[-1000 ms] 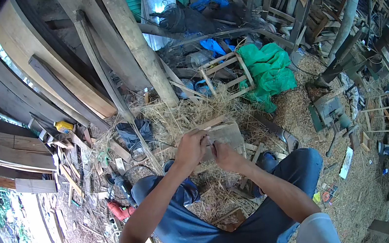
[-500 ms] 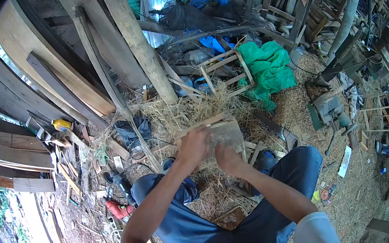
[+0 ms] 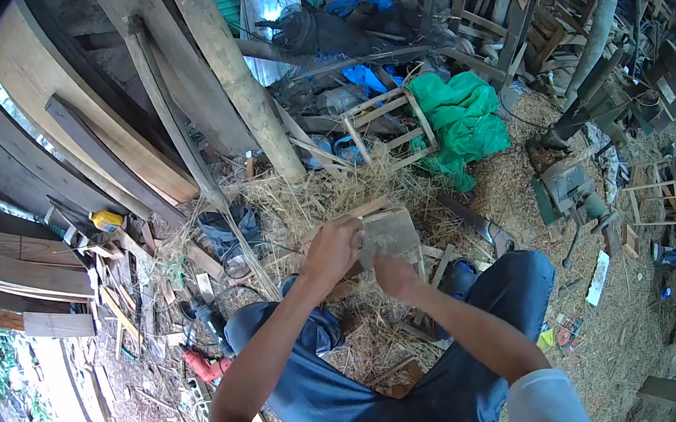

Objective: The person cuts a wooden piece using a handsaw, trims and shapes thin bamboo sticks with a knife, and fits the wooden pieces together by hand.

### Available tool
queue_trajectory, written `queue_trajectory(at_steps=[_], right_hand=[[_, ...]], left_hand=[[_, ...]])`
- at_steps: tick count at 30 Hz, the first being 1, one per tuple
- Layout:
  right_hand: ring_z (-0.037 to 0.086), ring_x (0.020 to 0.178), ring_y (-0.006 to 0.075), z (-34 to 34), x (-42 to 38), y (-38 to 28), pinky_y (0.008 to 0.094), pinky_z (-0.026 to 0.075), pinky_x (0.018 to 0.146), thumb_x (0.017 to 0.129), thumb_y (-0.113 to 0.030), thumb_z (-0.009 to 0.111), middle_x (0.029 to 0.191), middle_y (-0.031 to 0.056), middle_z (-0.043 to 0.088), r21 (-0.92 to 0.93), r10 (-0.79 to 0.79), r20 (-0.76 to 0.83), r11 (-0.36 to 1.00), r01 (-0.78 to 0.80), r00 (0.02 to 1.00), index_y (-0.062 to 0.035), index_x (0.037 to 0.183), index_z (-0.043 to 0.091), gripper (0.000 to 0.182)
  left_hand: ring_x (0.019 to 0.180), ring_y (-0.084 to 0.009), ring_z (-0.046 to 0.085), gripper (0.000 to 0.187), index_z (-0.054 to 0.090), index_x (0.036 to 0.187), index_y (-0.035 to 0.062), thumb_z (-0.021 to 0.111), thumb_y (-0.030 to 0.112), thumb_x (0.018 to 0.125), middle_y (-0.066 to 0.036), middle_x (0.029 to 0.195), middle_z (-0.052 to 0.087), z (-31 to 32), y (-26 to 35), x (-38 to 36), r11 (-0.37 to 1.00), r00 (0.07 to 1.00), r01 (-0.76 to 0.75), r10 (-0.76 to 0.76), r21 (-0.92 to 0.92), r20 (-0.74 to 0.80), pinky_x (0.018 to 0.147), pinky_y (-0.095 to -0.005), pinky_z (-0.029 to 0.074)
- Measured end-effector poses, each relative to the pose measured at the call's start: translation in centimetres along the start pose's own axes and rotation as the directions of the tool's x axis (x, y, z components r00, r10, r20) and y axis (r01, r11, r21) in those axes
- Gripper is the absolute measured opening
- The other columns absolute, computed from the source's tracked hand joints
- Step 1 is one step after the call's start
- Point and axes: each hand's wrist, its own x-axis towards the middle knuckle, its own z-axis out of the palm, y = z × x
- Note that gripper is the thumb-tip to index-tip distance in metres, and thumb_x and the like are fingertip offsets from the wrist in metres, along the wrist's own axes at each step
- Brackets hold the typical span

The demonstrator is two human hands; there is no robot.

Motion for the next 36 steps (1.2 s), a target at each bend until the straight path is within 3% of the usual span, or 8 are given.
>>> queue_trajectory(at_steps=[2, 6, 7, 9, 17, 19, 23, 36], right_hand=[[0.062, 0.083, 0.0382, -0.7, 0.2, -2.0, 0.0441, 0.05, 0.067, 0.084, -0.006, 0.049, 0.091, 0.0251, 0.061, 0.126, 0.321, 0.073, 0.936, -0.328, 0.944, 0.0074, 0.101, 0.058, 0.024], [0.061, 0.089, 0.0369, -4.6, 0.7, -0.5, 0.0441, 0.05, 0.072, 0.085, -0.006, 0.048, 0.099, 0.0289, 0.059, 0.231, 0.152, 0.658, 0.892, -0.389, 0.738, 0.0055, 0.1, 0.059, 0.022], [0.061, 0.089, 0.0368, -2.1, -0.2, -0.3, 0.045, 0.05, 0.072, 0.085, -0.006, 0.048, 0.1, 0.0287, 0.06, 0.096, 0.134, 0.537, 0.971, -0.218, 0.833, 0.0052, 0.101, 0.058, 0.022], [0.063, 0.09, 0.0351, 2.8, -0.6, 0.1, 0.0458, 0.05, 0.073, 0.085, -0.009, 0.049, 0.102, 0.0263, 0.06, 0.146, 0.368, 0.336, 0.889, -0.434, 0.867, 0.0054, 0.103, 0.06, 0.025], [0.065, 0.085, 0.037, -11.9, -3.2, 2.7, 0.0464, 0.051, 0.072, 0.08, -0.019, 0.054, 0.087, 0.0218, 0.066, -0.153, 0.333, 0.516, 0.942, -0.298, 0.789, 0.0035, 0.087, 0.064, 0.025], [0.065, 0.081, 0.0366, -11.7, -4.0, 4.2, 0.0447, 0.051, 0.069, 0.08, -0.019, 0.057, 0.084, 0.0198, 0.066, -0.024, 0.441, 0.053, 0.897, -0.44, 0.896, -0.0008, 0.089, 0.065, 0.022], [0.064, 0.073, 0.0292, -8.4, 0.4, 1.3, 0.0374, 0.049, 0.067, 0.083, -0.035, 0.064, 0.08, 0.0152, 0.066, 0.654, 0.216, -0.192, 0.755, -0.039, 0.957, -0.0045, 0.101, 0.065, 0.035], [0.063, 0.071, 0.0226, -3.7, 3.6, 0.3, 0.0356, 0.048, 0.066, 0.082, -0.02, 0.066, 0.078, 0.015, 0.066, 0.794, 0.251, 0.061, 0.574, -0.199, 0.966, -0.0001, 0.094, 0.065, 0.023]], left_hand=[[0.076, -0.0386, 0.058, 0.009, 0.061, 0.082, -0.0047, 0.059, 0.003, 0.079, -0.021, 0.079, 0.059, -0.6, -0.1, 0.4, 1.0, 1.0, 0.03, -0.03, -0.001, -0.003, 0.067, -0.0434, 0.047], [0.077, -0.0393, 0.059, 0.01, 0.062, 0.084, -0.0054, 0.058, 0.003, 0.08, -0.021, 0.081, 0.06, 0.2, -0.6, -0.1, 1.0, 0.999, -0.025, 0.025, -0.001, -0.026, 0.068, -0.0424, 0.047], [0.077, -0.0393, 0.059, 0.01, 0.062, 0.084, -0.0054, 0.058, 0.003, 0.08, -0.021, 0.081, 0.06, -0.1, -0.6, 0.1, 0.999, 0.999, -0.037, 0.037, 0.009, -0.031, 0.068, -0.0424, 0.047], [0.074, -0.0357, 0.061, 0.01, 0.062, 0.085, -0.0056, 0.06, 0.003, 0.08, -0.02, 0.081, 0.062, -0.2, -0.8, 0.0, 0.999, 0.998, 0.003, -0.001, 0.034, -0.06, 0.067, -0.0397, 0.049], [0.064, -0.013, 0.062, 0.016, 0.066, 0.093, -0.0027, 0.068, 0.009, 0.082, -0.01, 0.076, 0.067, -7.1, -7.9, 1.8, 0.917, 0.948, 0.318, -0.31, -0.242, 0.068, 0.061, -0.0279, 0.052], [0.066, -0.0122, 0.063, 0.015, 0.066, 0.093, -0.0025, 0.067, 0.009, 0.083, -0.007, 0.076, 0.066, -7.8, -8.0, 1.8, 0.805, 0.89, 0.451, -0.435, -0.386, 0.134, 0.06, -0.0269, 0.053], [0.068, -0.0124, 0.063, 0.014, 0.066, 0.093, -0.0027, 0.066, 0.008, 0.084, -0.007, 0.077, 0.065, -6.3, -8.6, 2.5, 0.797, 0.9, 0.436, -0.392, -0.419, 0.19, 0.062, -0.0267, 0.053], [0.067, -0.0147, 0.064, 0.017, 0.065, 0.099, -0.0004, 0.066, 0.004, 0.083, -0.008, 0.078, 0.065, -4.2, -9.8, 2.8, 0.752, 0.897, 0.442, -0.367, -0.488, 0.247, 0.059, -0.0274, 0.054]])
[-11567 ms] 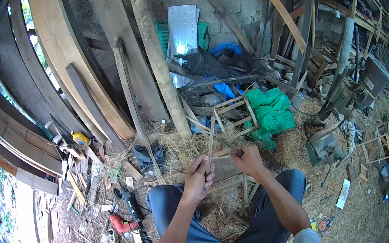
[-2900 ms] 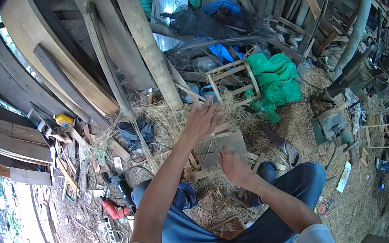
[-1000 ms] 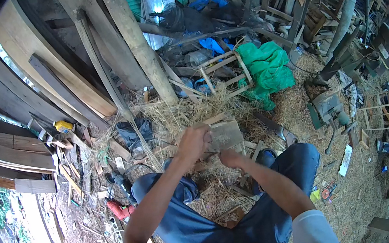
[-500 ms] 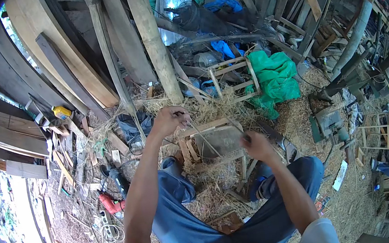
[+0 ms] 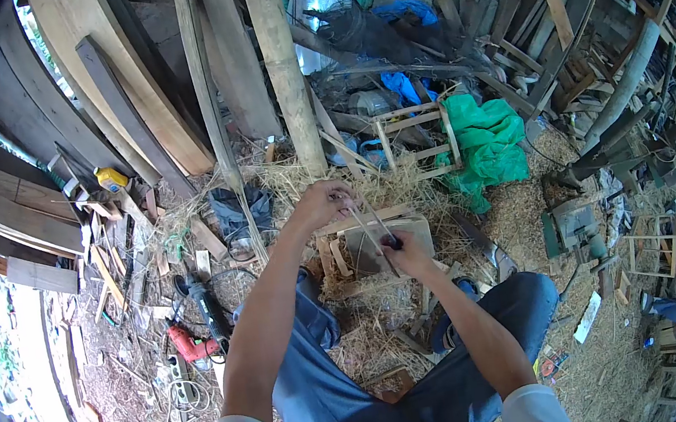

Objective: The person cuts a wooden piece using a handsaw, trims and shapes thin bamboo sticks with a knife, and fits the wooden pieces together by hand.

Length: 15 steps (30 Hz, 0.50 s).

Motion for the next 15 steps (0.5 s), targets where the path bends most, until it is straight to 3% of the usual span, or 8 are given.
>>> queue_trajectory(at_steps=[2, 5, 6, 8, 15], right_hand=[[0.064, 0.075, 0.0304, -0.5, -0.7, -1.3, 0.0397, 0.048, 0.068, 0.078, -0.018, 0.069, 0.08, 0.0177, 0.065, -0.327, -0.01, -0.186, 0.944, -0.052, 0.983, 0.0006, 0.089, 0.064, 0.022], [0.062, 0.076, 0.0369, 0.2, -0.1, 3.8, 0.0438, 0.048, 0.066, 0.076, -0.017, 0.07, 0.078, 0.0193, 0.064, -0.447, -0.087, -0.297, 0.892, -0.058, 0.951, 0.0002, 0.082, 0.062, 0.02], [0.062, 0.076, 0.0369, 0.3, 0.0, 5.0, 0.0438, 0.048, 0.066, 0.076, -0.017, 0.07, 0.078, 0.0193, 0.064, -0.448, -0.095, -0.301, 0.892, -0.053, 0.949, 0.0002, 0.082, 0.062, 0.02], [0.064, 0.073, 0.0361, 0.5, 0.2, 6.3, 0.0432, 0.049, 0.063, 0.069, -0.02, 0.076, 0.074, 0.018, 0.064, -0.618, -0.147, -0.312, 0.782, -0.083, 0.939, -0.001, 0.078, 0.064, 0.025], [0.063, 0.072, 0.0377, -0.8, 0.5, 2.9, 0.0435, 0.046, 0.061, 0.069, -0.023, 0.076, 0.07, 0.0201, 0.062, -0.452, -0.021, -0.283, 0.885, -0.114, 0.959, -0.0002, 0.073, 0.06, 0.028]], left_hand=[[0.071, -0.0161, 0.065, 0.025, 0.059, 0.109, -0.0008, 0.062, -0.001, 0.083, -0.01, 0.082, 0.064, -0.2, 0.6, -0.3, 0.997, 0.996, 0.037, -0.032, 0.072, -0.079, 0.063, -0.0296, 0.055], [0.07, -0.0158, 0.063, 0.029, 0.056, 0.113, 0.0006, 0.061, -0.002, 0.084, -0.009, 0.078, 0.063, -0.3, 0.4, -0.2, 0.999, 0.991, -0.036, 0.033, -0.022, -0.128, 0.061, -0.0292, 0.054], [0.07, -0.0158, 0.063, 0.029, 0.056, 0.113, 0.0006, 0.061, -0.002, 0.084, -0.009, 0.078, 0.063, -0.3, 0.8, -0.5, 0.999, 0.991, -0.045, 0.042, -0.017, -0.13, 0.061, -0.0292, 0.054], [0.069, -0.015, 0.062, 0.029, 0.057, 0.112, 0.0011, 0.062, -0.002, 0.083, -0.007, 0.077, 0.061, -0.3, 1.7, -1.0, 0.998, 0.99, -0.052, 0.046, -0.039, -0.132, 0.06, -0.0279, 0.052], [0.069, -0.0141, 0.061, 0.031, 0.055, 0.113, 0.0027, 0.063, -0.001, 0.083, -0.008, 0.081, 0.062, -0.3, 3.0, -3.7, 0.979, 0.973, -0.156, 0.131, -0.128, -0.188, 0.062, -0.0272, 0.052]])
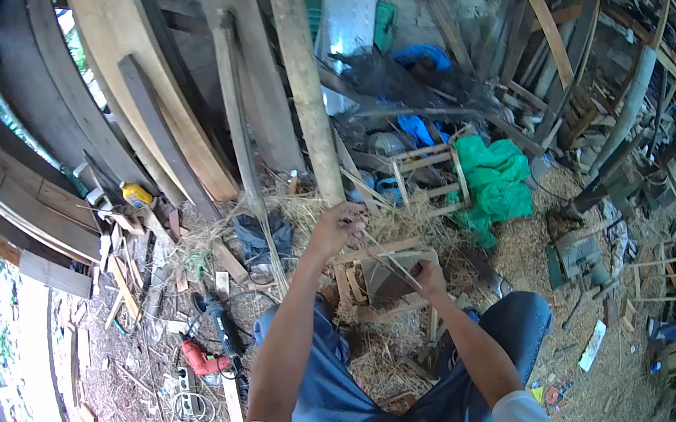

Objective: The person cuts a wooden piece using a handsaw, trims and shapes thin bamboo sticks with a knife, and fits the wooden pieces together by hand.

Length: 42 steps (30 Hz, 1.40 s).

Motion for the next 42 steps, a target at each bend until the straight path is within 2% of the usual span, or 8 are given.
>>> queue_trajectory(at_steps=[4, 8, 10, 19, 23, 30, 35, 42], right_hand=[[0.051, 0.055, 0.0121, -6.2, -1.1, -5.2, 0.032, 0.042, 0.053, 0.088, -0.028, 0.061, 0.064, 0.0022, 0.059, 0.557, 0.232, 0.137, 0.786, -0.268, 0.963, -0.0012, 0.088, 0.068, 0.028], [0.059, 0.068, 0.0118, -12.0, -6.1, -11.4, 0.0311, 0.045, 0.064, 0.086, -0.027, 0.066, 0.072, 0.0014, 0.063, 0.652, -0.063, 0.282, 0.744, -0.143, 0.957, 0.0006, 0.089, 0.065, 0.028], [0.055, 0.068, 0.0083, -12.0, -8.5, -11.2, 0.0276, 0.044, 0.063, 0.084, -0.025, 0.069, 0.073, -0.0001, 0.062, 0.579, -0.26, 0.148, 0.805, 0.129, 0.954, 0.0004, 0.094, 0.066, 0.027], [0.049, 0.058, 0.0054, -13.0, -16.7, -16.4, 0.0224, 0.039, 0.054, 0.081, -0.018, 0.072, 0.069, -0.0015, 0.059, 0.604, -0.128, 0.047, 0.794, 0.074, 0.991, -0.0012, 0.095, 0.068, 0.022], [0.04, 0.046, 0.0026, -12.1, -18.4, -16.8, 0.021, 0.031, 0.041, 0.081, -0.015, 0.072, 0.063, -0.0032, 0.054, 0.77, -0.022, 0.038, 0.638, -0.015, 0.999, -0.0014, 0.091, 0.067, 0.017], [0.05, 0.063, 0.0042, -14.2, -20.6, -18.4, 0.0212, 0.039, 0.056, 0.083, -0.017, 0.069, 0.072, -0.0019, 0.061, 0.616, -0.122, -0.002, 0.782, 0.098, 0.992, 0.0018, 0.095, 0.066, 0.023], [0.053, 0.068, 0.0042, -17.0, -19.1, -20.4, 0.0202, 0.041, 0.062, 0.085, -0.016, 0.066, 0.075, -0.0006, 0.063, 0.649, -0.198, -0.198, 0.708, 0.28, 0.96, 0.0015, 0.1, 0.065, 0.023], [0.051, 0.067, 0.0038, -18.7, -18.9, -22.5, 0.0212, 0.041, 0.06, 0.083, -0.018, 0.07, 0.073, -0.0015, 0.061, 0.724, -0.096, -0.071, 0.68, 0.117, 0.993, 0.0015, 0.091, 0.065, 0.022]], left_hand=[[0.072, -0.0145, 0.061, 0.033, 0.052, 0.116, 0.0032, 0.062, -0.001, 0.084, -0.01, 0.087, 0.063, -1.0, 1.8, -2.3, 0.996, 0.998, -0.055, 0.055, -0.073, -0.011, 0.062, -0.0281, 0.052], [0.073, -0.0149, 0.061, 0.033, 0.052, 0.115, 0.0036, 0.062, -0.001, 0.084, -0.01, 0.087, 0.062, -1.3, 3.2, -4.6, 0.981, 0.985, -0.163, 0.156, -0.106, -0.077, 0.062, -0.0283, 0.051], [0.073, -0.0148, 0.061, 0.034, 0.05, 0.115, 0.0038, 0.063, 0.0, 0.084, -0.009, 0.085, 0.061, -1.0, 6.0, -6.8, 0.991, 0.988, -0.132, 0.129, -0.026, -0.083, 0.062, -0.0281, 0.05], [0.071, -0.0111, 0.059, 0.033, 0.047, 0.111, 0.0006, 0.065, 0.001, 0.083, -0.005, 0.079, 0.061, 3.7, 11.0, -13.2, 0.869, 0.904, -0.347, 0.211, -0.352, -0.371, 0.063, -0.0245, 0.048], [0.074, -0.008, 0.058, 0.013, 0.062, 0.096, -0.0024, 0.065, 0.006, 0.085, -0.002, 0.083, 0.063, 7.8, 10.0, -18.5, 0.956, 0.912, -0.285, 0.251, -0.063, -0.325, 0.07, -0.0216, 0.045], [0.072, -0.0076, 0.058, 0.021, 0.062, 0.104, -0.0016, 0.064, 0.01, 0.087, -0.002, 0.079, 0.062, 8.7, 10.3, -21.8, 0.938, 0.896, -0.279, 0.176, -0.207, -0.408, 0.065, -0.0234, 0.047], [0.062, -0.0071, 0.057, 0.019, 0.062, 0.105, -0.0015, 0.06, 0.01, 0.09, -0.004, 0.074, 0.061, 8.8, 11.8, -24.1, 0.924, 0.973, -0.181, 0.118, -0.336, -0.199, 0.05, -0.022, 0.046], [0.06, -0.0058, 0.053, 0.021, 0.062, 0.109, 0.0001, 0.054, 0.013, 0.094, -0.002, 0.074, 0.058, 9.5, 12.2, -25.8, 0.94, 0.989, -0.096, 0.051, -0.328, -0.141, 0.052, -0.0209, 0.044]])
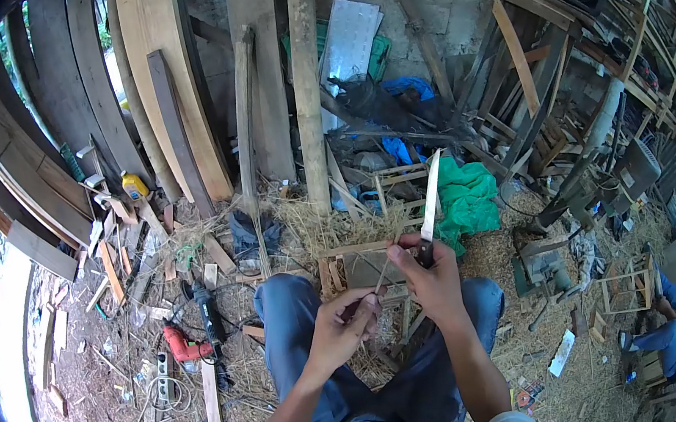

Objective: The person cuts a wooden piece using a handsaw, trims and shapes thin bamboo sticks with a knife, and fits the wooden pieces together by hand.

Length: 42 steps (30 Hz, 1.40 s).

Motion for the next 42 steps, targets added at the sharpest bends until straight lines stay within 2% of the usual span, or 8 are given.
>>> queue_trajectory(at_steps=[2, 12, 20, 23, 27, 36, 38, 42], right_hand=[[0.032, 0.043, -0.0004, 0.1, 0.3, 0.7, 0.0198, 0.021, 0.04, 0.084, -0.017, 0.07, 0.054, -0.0091, 0.042, -0.027, -0.192, 0.0, 0.981, 0.192, 0.981, -0.0032, 0.089, 0.063, 0.016], [0.043, 0.053, 0.0052, -0.8, 0.1, -0.7, 0.0254, 0.033, 0.047, 0.081, -0.018, 0.071, 0.057, -0.0027, 0.053, -0.215, -0.269, 0.003, 0.94, 0.264, 0.963, -0.0001, 0.083, 0.063, 0.02], [0.062, 0.056, 0.0298, -2.3, -0.7, 1.7, 0.0394, 0.049, 0.052, 0.07, -0.016, 0.07, 0.068, 0.0117, 0.063, -0.742, -0.414, 0.389, 0.388, 0.546, 0.823, -0.0066, 0.08, 0.065, 0.015], [0.064, 0.058, 0.0307, -2.1, -0.7, 2.1, 0.042, 0.051, 0.054, 0.067, -0.012, 0.067, 0.068, 0.0114, 0.063, -0.835, -0.327, 0.4, 0.253, 0.488, 0.856, -0.0063, 0.077, 0.063, 0.012], [0.065, 0.062, 0.0303, -1.8, 0.5, 3.0, 0.04, 0.051, 0.055, 0.069, -0.009, 0.063, 0.071, 0.0105, 0.064, -0.919, -0.284, 0.279, 0.197, 0.34, 0.917, -0.0062, 0.074, 0.06, 0.006], [0.062, 0.057, 0.0286, -1.5, 3.3, 6.6, 0.0395, 0.046, 0.049, 0.07, -0.01, 0.061, 0.062, 0.0087, 0.06, -0.898, -0.535, 0.223, 0.213, 0.386, 0.815, -0.0123, 0.064, 0.057, 0.008], [0.062, 0.057, 0.0301, -2.4, 5.1, 7.6, 0.0399, 0.048, 0.05, 0.073, -0.013, 0.061, 0.063, 0.0108, 0.062, -0.994, -0.47, 0.098, 0.0, 0.11, 0.877, -0.0131, 0.065, 0.06, 0.008], [0.062, 0.057, 0.0323, -10.1, 10.5, 4.8, 0.0416, 0.048, 0.049, 0.082, -0.02, 0.062, 0.063, 0.0143, 0.063, -0.988, -0.487, -0.137, 0.134, -0.082, 0.863, -0.0052, 0.069, 0.063, 0.019]], left_hand=[[0.055, -0.0051, 0.045, 0.022, 0.06, 0.111, -0.0006, 0.05, 0.012, 0.096, -0.003, 0.075, 0.056, 0.0, -0.6, -0.3, 0.992, 0.999, -0.033, 0.038, -0.123, 0.037, 0.047, -0.0205, 0.034], [0.055, -0.0037, 0.037, 0.023, 0.06, 0.108, 0.0013, 0.048, 0.018, 0.098, 0.0, 0.072, 0.053, 0.5, -0.2, -0.3, 0.997, 0.999, -0.015, 0.019, -0.08, 0.051, 0.049, -0.0194, 0.03], [0.057, -0.0033, 0.042, 0.021, 0.061, 0.097, 0.0012, 0.05, 0.019, 0.097, 0.002, 0.067, 0.052, 1.0, -1.0, 0.3, 0.999, 0.999, -0.03, 0.032, 0.044, -0.04, 0.05, -0.0203, 0.033], [0.057, -0.004, 0.042, 0.023, 0.062, 0.089, 0.0, 0.05, 0.018, 0.096, 0.002, 0.066, 0.052, 2.1, -1.0, 0.1, 0.967, 0.975, -0.175, 0.195, 0.184, -0.102, 0.05, -0.022, 0.035], [0.061, -0.0051, 0.044, 0.028, 0.06, 0.081, -0.0001, 0.051, 0.021, 0.096, 0.002, 0.067, 0.053, 2.6, -1.3, -0.1, 0.996, 0.987, -0.044, 0.055, 0.077, -0.15, 0.055, -0.0215, 0.036], [0.062, -0.0048, 0.042, 0.024, 0.059, 0.087, 0.0006, 0.05, 0.02, 0.096, 0.002, 0.072, 0.05, 2.0, -2.0, 0.7, 0.998, 0.986, -0.054, 0.056, 0.014, -0.159, 0.054, -0.021, 0.034], [0.06, -0.0045, 0.041, 0.02, 0.06, 0.094, 0.0014, 0.049, 0.018, 0.097, 0.003, 0.071, 0.049, 2.3, -0.9, -0.5, 0.999, 0.992, -0.007, 0.001, -0.049, -0.129, 0.053, -0.0207, 0.034], [0.057, -0.0038, 0.04, 0.024, 0.058, 0.116, 0.0042, 0.048, 0.014, 0.097, 0.004, 0.073, 0.049, 1.7, -1.1, -3.3, 0.987, 0.995, 0.084, -0.091, -0.139, -0.044, 0.05, -0.0196, 0.033]])
